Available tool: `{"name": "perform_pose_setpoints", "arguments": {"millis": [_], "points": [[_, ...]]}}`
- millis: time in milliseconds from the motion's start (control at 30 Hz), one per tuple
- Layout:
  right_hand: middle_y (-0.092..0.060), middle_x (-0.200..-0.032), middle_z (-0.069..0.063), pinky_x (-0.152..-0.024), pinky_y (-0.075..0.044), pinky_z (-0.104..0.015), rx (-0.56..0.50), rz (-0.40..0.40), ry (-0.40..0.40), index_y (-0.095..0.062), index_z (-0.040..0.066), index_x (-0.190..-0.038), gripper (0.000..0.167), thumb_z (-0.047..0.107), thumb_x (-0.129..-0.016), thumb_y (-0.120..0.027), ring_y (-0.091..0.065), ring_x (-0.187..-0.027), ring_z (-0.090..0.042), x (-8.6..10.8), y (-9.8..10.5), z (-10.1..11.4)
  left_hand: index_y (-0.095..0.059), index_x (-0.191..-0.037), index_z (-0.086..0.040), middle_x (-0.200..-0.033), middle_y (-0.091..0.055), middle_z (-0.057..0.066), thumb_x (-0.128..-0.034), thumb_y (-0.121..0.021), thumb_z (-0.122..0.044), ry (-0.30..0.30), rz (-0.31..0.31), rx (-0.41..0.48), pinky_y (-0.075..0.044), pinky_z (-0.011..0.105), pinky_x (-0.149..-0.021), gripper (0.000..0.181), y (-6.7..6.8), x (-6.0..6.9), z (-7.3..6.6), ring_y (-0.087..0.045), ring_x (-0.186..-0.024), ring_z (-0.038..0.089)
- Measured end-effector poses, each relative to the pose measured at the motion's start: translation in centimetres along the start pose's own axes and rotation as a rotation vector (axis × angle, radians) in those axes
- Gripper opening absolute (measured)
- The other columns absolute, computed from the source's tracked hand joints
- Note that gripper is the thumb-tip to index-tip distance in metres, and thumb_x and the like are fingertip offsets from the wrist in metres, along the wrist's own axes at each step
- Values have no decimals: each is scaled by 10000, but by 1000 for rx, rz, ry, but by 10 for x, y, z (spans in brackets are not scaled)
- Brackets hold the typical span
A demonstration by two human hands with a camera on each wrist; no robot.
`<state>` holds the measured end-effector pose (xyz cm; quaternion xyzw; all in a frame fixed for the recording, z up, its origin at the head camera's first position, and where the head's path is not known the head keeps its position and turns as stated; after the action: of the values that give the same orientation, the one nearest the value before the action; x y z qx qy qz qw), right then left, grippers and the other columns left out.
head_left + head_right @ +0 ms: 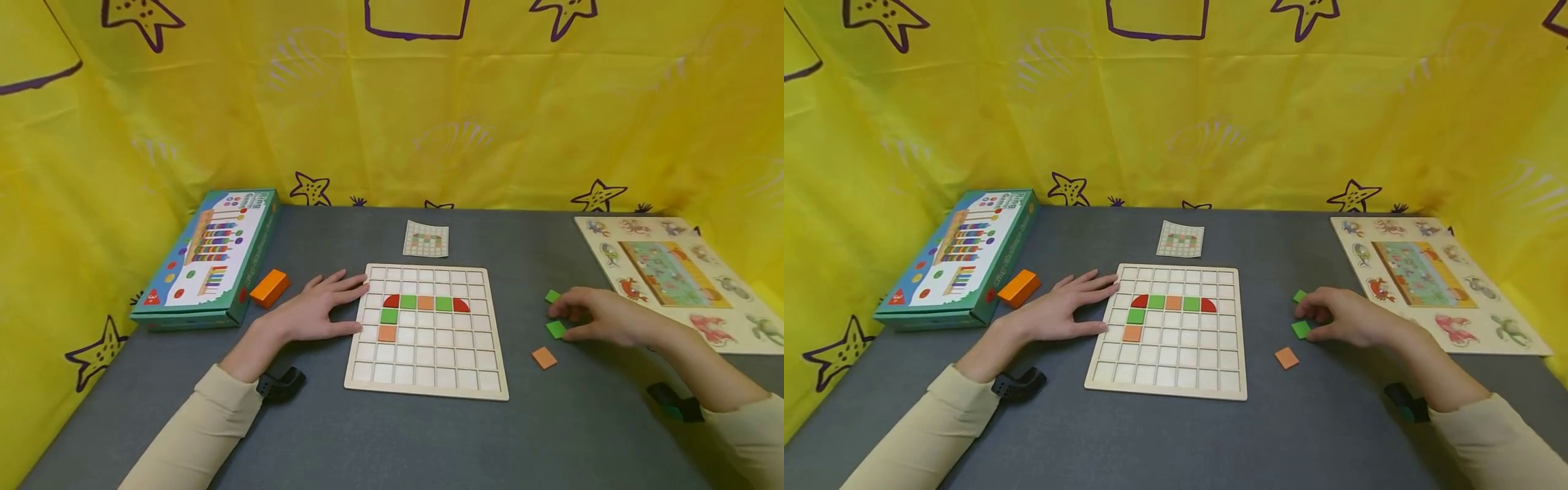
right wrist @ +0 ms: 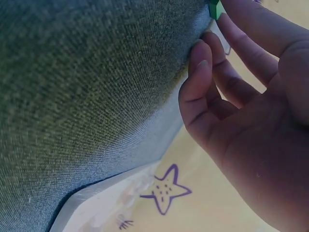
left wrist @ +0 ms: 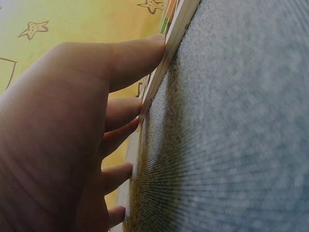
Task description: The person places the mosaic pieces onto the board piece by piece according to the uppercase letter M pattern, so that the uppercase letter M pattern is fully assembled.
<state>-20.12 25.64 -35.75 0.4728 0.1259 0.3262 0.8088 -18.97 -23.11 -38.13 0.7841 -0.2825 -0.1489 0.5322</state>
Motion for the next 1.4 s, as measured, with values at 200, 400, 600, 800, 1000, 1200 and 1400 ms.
{"name": "perform_pose_setpoints", "arguments": {"millis": [200, 400, 600, 800, 1000, 1200, 1400], "points": [[-609, -977, 77, -727, -516, -296, 20, -8, 15, -701, 138, -1019, 233, 189, -839, -841, -580, -833, -87, -2, -1, 1, -332, -1592, -183, -1661, -221, -16, -946, -616, -586, 5, 3, 3, -68, 654, -1148, 813, 1, -2, 1, -106, -1524, 351], [-572, -843, 87, -668, -473, -268, -7, 10, -10, -633, 138, -956, 237, 186, -844, -837, -534, -744, -60, -6, -1, 6, -331, -1592, -191, -1661, -220, -22, -943, -608, -602, 5, 2, 8, -63, 662, -1145, 817, 0, -2, 3, -105, -1524, 351], [-582, -813, 107, -669, -465, -266, -12, 14, 2, -653, 154, -951, 172, 197, -880, -804, -532, -745, -64, -10, 1, 12, -331, -1592, -193, -1662, -218, -27, -939, -614, -605, 14, 1, 11, -61, 658, -1147, 822, 0, 0, 3, -101, -1525, 345], [-598, -805, 130, -666, -472, -276, -15, 12, 50, -681, 186, -967, 103, 156, -916, -766, -540, -740, -59, -20, 3, 19, -338, -1590, -188, -1659, -232, -13, -937, -629, -592, 20, -4, 5, -64, 650, -1150, 821, 2, 2, 1, -107, -1523, 356], [-631, -835, 115, -700, -491, -284, -53, 1, 67, -685, 176, -988, 96, 150, -928, -755, -571, -769, -92, -34, 4, 33, -339, -1590, -192, -1658, -231, -20, -935, -640, -582, 17, -1, 4, -65, 646, -1151, 820, 0, 1, 1, -106, -1525, 345], [-632, -823, 106, -709, -493, -295, -58, -14, 99, -688, 161, -985, 96, 145, -924, -761, -578, -767, -113, -52, 2, 50, -345, -1589, -181, -1657, -240, -4, -938, -632, -586, 3, 1, 4, -69, 664, -1142, 819, 0, 0, -1, -115, -1521, 362], [-636, -827, 70, -695, -499, -306, -82, -3, 118, -686, 136, -988, 93, 94, -927, -743, -586, -764, -138, -73, -7, 66, -355, -1585, -163, -1656, -245, 12, -939, -644, -567, -5, -4, 10, -63, 668, -1142, 815, 1, 0, -2, -118, -1518, 374]]}}
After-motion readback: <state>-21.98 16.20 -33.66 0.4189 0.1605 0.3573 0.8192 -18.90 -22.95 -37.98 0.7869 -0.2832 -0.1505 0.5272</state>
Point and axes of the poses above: each hand's wrist, its own x-axis away from the middle knuckle, its own y-axis out of the back of the hand, z = x × y, the point moved 2 cm from there along -x, towards the middle knuckle
